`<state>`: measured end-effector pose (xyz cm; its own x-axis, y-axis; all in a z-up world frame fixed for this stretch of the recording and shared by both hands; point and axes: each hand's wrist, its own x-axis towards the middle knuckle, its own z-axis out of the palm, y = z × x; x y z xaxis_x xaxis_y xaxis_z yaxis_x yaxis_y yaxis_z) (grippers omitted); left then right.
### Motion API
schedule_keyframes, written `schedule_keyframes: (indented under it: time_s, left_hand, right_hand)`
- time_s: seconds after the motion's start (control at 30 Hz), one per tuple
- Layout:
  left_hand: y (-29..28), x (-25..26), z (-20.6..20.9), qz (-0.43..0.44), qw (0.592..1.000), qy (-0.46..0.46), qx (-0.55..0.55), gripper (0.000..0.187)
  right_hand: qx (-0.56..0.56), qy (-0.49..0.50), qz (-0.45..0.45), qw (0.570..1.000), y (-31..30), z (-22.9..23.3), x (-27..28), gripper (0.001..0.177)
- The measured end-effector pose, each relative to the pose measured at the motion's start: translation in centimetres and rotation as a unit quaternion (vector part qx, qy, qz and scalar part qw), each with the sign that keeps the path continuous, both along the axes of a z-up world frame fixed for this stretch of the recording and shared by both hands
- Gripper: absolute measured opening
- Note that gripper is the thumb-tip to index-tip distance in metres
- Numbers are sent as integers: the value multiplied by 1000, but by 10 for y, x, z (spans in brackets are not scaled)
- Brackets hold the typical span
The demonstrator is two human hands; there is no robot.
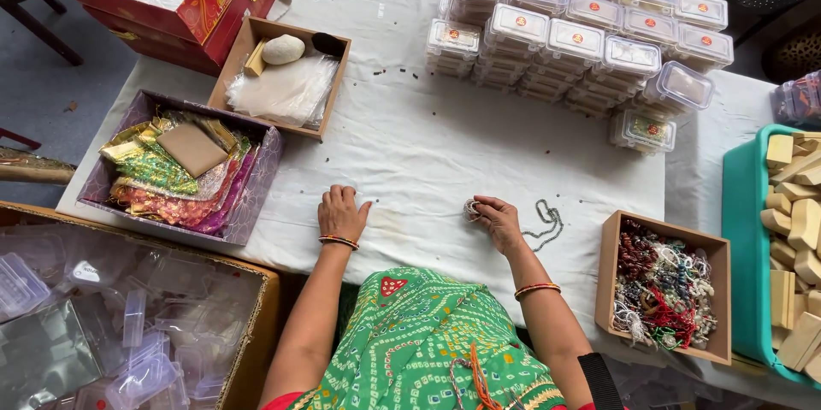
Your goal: The person wraps small jewelry items in decorative paper and places them into clear plastic containers. They handle various items, including necklaces and small stones, and stack the filled containers on the table.
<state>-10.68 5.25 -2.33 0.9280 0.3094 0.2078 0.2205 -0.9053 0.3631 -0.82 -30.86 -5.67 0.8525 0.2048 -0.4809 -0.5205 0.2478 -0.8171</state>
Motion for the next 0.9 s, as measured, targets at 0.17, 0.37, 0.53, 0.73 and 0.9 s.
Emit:
schedule_keyframes:
  time_s: [0.17,0.37,0.53,0.73,0.9]
  left_hand:
    - [6,16,-14,0,988,1,151,12]
    - [4,32,140,41,993,-94,56,9]
    - [-15,37,197,-83,980,-91,-158,9]
    - [-42,66,157,-178,890,26,-419,12]
    - [-33,90,88,-39,923,106,-369,14]
  right_hand:
    - [5,-3,-1,1000,-1,4,-4,25]
    - [12,1,3,1000,1,9,-2,24]
    - [-5,22,-17,1000,1,7,-1,24]
    - [8,15,-61,998,-4,23,2,25]
    - [21,5,-110,994,-19,39,7,26]
